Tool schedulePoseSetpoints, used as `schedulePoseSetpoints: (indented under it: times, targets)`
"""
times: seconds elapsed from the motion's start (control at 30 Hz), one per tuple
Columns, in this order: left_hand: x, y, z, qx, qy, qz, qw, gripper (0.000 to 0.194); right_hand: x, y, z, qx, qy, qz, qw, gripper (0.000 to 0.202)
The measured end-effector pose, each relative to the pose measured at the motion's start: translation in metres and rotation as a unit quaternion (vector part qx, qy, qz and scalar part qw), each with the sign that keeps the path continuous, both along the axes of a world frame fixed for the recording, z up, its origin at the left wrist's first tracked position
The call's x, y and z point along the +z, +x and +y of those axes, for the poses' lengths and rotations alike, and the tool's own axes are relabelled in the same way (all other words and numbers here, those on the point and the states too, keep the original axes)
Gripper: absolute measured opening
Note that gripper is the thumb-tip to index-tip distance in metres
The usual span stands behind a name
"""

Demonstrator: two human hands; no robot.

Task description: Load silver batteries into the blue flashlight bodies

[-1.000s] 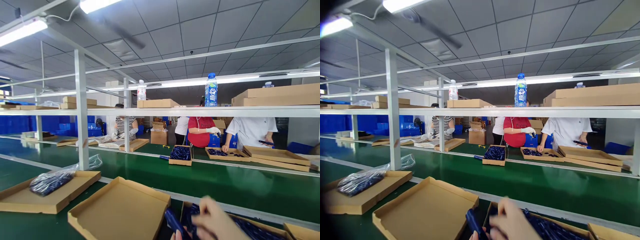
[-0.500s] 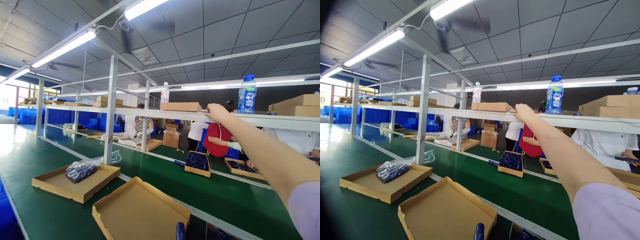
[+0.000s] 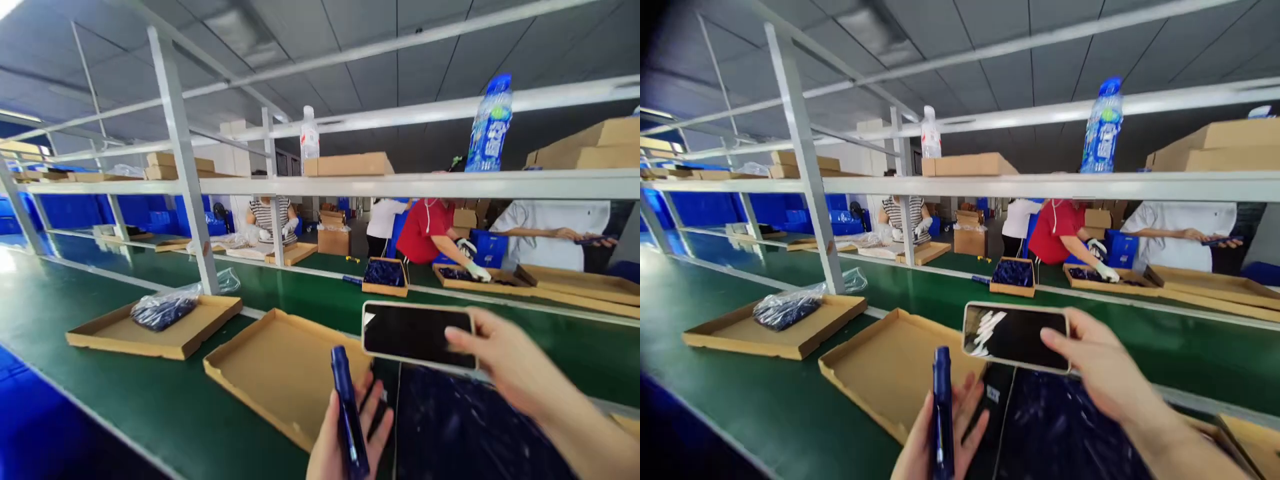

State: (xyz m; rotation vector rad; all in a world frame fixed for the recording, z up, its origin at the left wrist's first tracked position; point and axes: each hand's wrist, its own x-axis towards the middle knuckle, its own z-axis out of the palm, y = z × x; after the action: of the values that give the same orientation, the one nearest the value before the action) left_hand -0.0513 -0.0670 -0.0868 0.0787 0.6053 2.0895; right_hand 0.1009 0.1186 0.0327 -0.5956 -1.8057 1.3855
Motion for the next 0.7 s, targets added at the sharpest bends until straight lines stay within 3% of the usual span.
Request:
schedulePoseSetpoints:
  times: [0.03, 0.1, 0.2, 0.3, 0.4, 0.6, 0.7]
  targets:
    - [0.01, 0.008, -0.004, 0.017, 0.022, -0.016, 0.999, 0.036, -0.03, 0.001, -0.017, 0.061, -0.125, 0.009, 0.99, 0.045]
    - [0.026, 0.02, -0.007, 0.043, 0.034, -0.028, 0.998, 0.032, -0.076, 0.002, -0.05, 0.121, -0.314, 0.033, 0.941, 0.044]
    - [0.033, 0.029, -0.008, 0.057, -0.015, -0.035, 0.998, 0.027, -0.108, 0.006, -0.083, 0.18, -0.432, 0.007, 0.884, 0.045]
    - [0.027, 0.034, -0.008, 0.06, -0.06, -0.056, 0.995, 0.028, -0.111, 0.012, -0.094, 0.263, -0.448, -0.067, 0.852, 0.052]
    - [0.023, 0.034, -0.01, 0.063, -0.05, -0.057, 0.995, 0.028, -0.107, 0.018, -0.093, 0.309, -0.447, -0.077, 0.836, 0.06]
    - [0.022, 0.032, -0.011, 0.03, 0.002, -0.055, 0.998, 0.029, -0.116, 0.02, -0.09, 0.305, -0.368, -0.086, 0.874, 0.059]
    - [0.022, 0.034, -0.008, 0.028, 0.015, -0.045, 0.998, 0.03, -0.122, 0.013, -0.091, 0.265, -0.317, -0.111, 0.904, 0.059]
